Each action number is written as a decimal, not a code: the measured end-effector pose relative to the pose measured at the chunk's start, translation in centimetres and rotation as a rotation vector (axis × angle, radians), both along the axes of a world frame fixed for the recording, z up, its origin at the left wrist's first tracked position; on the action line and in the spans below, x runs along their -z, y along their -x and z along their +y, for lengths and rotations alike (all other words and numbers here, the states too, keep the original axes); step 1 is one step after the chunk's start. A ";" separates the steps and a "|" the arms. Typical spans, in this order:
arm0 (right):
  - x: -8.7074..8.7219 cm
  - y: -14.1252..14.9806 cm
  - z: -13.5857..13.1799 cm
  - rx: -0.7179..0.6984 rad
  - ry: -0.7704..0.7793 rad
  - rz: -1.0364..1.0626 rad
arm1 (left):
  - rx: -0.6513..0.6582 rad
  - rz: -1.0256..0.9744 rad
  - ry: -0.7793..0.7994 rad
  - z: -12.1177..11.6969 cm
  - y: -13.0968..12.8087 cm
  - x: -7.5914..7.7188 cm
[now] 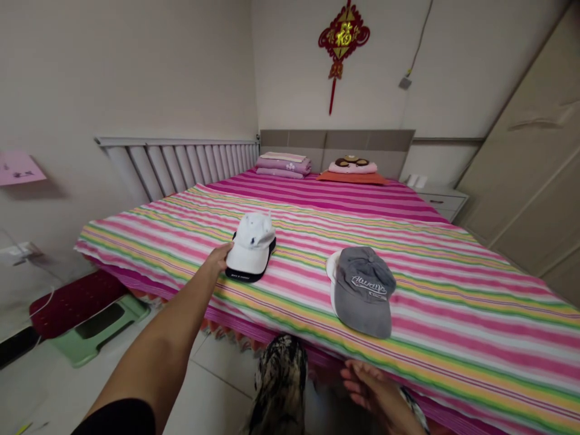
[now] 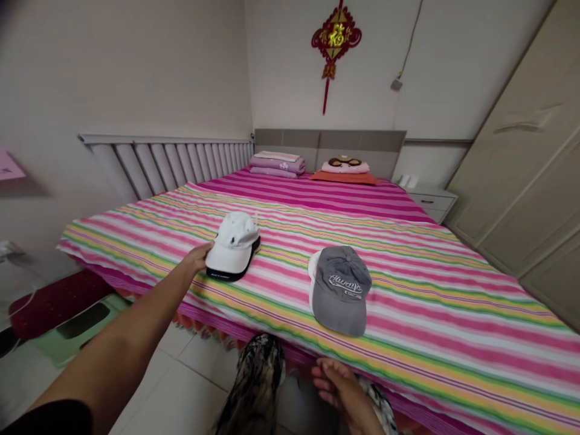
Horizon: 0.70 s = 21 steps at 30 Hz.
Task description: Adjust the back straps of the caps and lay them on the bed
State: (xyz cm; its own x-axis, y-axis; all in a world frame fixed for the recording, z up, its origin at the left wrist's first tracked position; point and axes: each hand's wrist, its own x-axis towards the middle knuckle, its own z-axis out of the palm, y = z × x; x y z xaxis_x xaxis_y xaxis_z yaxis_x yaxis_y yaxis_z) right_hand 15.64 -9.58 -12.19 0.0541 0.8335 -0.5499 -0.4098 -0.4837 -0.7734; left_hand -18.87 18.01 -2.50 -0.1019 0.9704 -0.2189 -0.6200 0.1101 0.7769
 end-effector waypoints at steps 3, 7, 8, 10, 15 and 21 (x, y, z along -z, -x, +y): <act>1.1 -1.3 0.0 0.060 0.032 0.028 | -0.035 0.060 0.013 -0.5 0.7 2.8; 1.0 -2.6 0.5 0.150 0.020 0.054 | -0.108 0.110 -0.035 -0.3 1.1 3.7; 0.7 -2.8 0.6 0.177 0.014 0.061 | -0.135 0.127 -0.042 -0.2 1.1 3.7; 0.1 -3.1 1.0 0.250 -0.003 0.070 | -0.196 0.173 -0.042 0.0 1.2 3.8; -0.9 -3.7 2.6 0.425 -0.045 0.086 | -0.359 0.381 0.013 0.7 1.0 4.5; -0.9 -4.0 4.7 0.519 -0.043 0.127 | -0.476 0.776 -0.016 0.5 0.5 3.8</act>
State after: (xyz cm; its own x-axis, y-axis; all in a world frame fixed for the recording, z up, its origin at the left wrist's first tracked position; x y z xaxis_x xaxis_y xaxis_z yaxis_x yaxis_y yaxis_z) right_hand 19.63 -4.92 -11.31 0.4005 0.7369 -0.5446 -0.6784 -0.1611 -0.7168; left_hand -19.41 18.48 -6.35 -0.6054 0.7906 0.0917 0.1004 -0.0385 0.9942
